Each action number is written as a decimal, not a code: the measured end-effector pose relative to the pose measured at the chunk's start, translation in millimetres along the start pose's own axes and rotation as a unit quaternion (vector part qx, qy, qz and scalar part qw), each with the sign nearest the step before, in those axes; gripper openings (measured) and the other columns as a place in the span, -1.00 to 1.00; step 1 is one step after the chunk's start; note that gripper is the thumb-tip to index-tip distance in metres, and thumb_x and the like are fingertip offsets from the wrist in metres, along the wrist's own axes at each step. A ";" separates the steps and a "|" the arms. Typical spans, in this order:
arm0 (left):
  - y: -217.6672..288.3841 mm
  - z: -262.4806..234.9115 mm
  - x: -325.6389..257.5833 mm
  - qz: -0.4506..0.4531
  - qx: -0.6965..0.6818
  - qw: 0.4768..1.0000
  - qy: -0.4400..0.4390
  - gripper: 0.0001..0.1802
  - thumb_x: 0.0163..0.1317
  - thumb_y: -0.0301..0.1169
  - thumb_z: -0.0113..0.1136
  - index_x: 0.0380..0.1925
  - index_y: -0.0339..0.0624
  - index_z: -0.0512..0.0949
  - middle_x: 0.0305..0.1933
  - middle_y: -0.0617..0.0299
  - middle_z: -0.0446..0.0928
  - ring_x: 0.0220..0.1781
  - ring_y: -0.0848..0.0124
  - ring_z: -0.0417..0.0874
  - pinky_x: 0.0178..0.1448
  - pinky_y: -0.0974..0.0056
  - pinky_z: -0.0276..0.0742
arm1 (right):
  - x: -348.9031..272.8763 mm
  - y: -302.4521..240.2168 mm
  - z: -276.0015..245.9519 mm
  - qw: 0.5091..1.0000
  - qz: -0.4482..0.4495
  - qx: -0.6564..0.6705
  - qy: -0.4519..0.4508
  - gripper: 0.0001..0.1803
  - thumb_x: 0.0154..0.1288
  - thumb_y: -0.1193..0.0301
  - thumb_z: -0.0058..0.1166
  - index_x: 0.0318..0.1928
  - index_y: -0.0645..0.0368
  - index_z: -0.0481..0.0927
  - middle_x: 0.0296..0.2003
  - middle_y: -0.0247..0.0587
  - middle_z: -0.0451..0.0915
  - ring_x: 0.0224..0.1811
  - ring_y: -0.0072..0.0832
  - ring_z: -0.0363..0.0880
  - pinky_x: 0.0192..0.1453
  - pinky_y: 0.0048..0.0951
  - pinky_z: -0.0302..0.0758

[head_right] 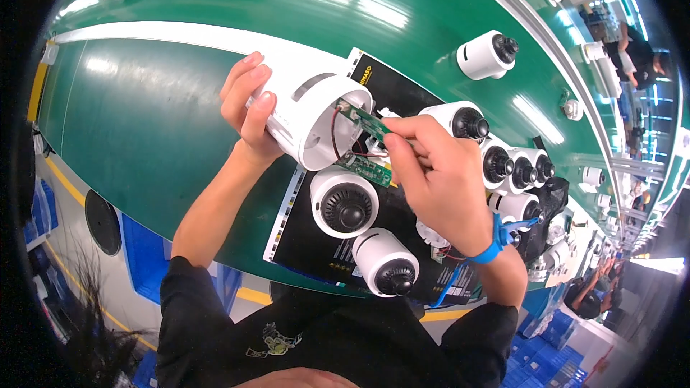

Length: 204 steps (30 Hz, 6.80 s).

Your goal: Assembling security camera components including circuit boards and housings on a factory production line.

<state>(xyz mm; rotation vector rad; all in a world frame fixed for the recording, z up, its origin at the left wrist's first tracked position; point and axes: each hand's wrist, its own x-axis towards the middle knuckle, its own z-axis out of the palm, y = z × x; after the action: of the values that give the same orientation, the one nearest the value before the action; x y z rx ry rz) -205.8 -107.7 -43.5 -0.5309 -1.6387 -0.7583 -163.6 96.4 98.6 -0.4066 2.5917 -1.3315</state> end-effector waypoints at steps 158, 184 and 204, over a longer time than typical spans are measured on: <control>-4.1 -3.5 19.8 -0.035 0.035 0.998 -0.030 -0.20 0.01 -0.30 0.43 0.16 -0.26 0.16 0.18 -0.02 0.18 0.22 0.08 0.32 0.26 0.06 0.36 | 53.8 58.9 0.4 0.871 0.044 0.351 -0.342 -0.09 0.12 -0.12 0.20 0.27 0.28 0.26 0.12 -0.08 0.41 0.15 -0.37 0.40 0.26 -0.39 0.31; 28.7 5.4 2.8 -0.153 -0.063 0.976 -0.144 0.13 -0.32 -0.08 0.61 0.19 -0.31 0.13 0.14 -0.04 0.23 0.18 0.14 0.36 0.18 0.13 0.43 | 44.9 -2.7 2.4 0.905 -0.339 -0.254 0.037 0.02 -0.34 -0.04 0.39 0.23 0.05 0.37 0.04 -0.10 0.34 0.05 -0.11 0.32 0.09 -0.18 0.39; -280.4 -9.8 58.4 -0.508 0.037 0.843 -0.175 0.05 -0.32 -0.02 0.59 0.16 -0.35 0.32 0.12 -0.04 0.45 0.17 0.21 0.48 0.23 0.19 0.39 | 26.7 14.8 -2.4 0.929 -0.261 -0.259 -0.038 -0.16 -0.22 0.35 0.44 0.17 -0.02 0.35 0.09 -0.06 0.30 0.05 -0.08 0.41 -0.10 -0.24 0.59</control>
<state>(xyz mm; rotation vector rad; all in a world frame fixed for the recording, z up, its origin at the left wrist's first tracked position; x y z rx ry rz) -408.4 -310.3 -38.6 0.3602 -2.2835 -1.4066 -191.7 97.7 86.5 -1.2766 2.8502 -0.6789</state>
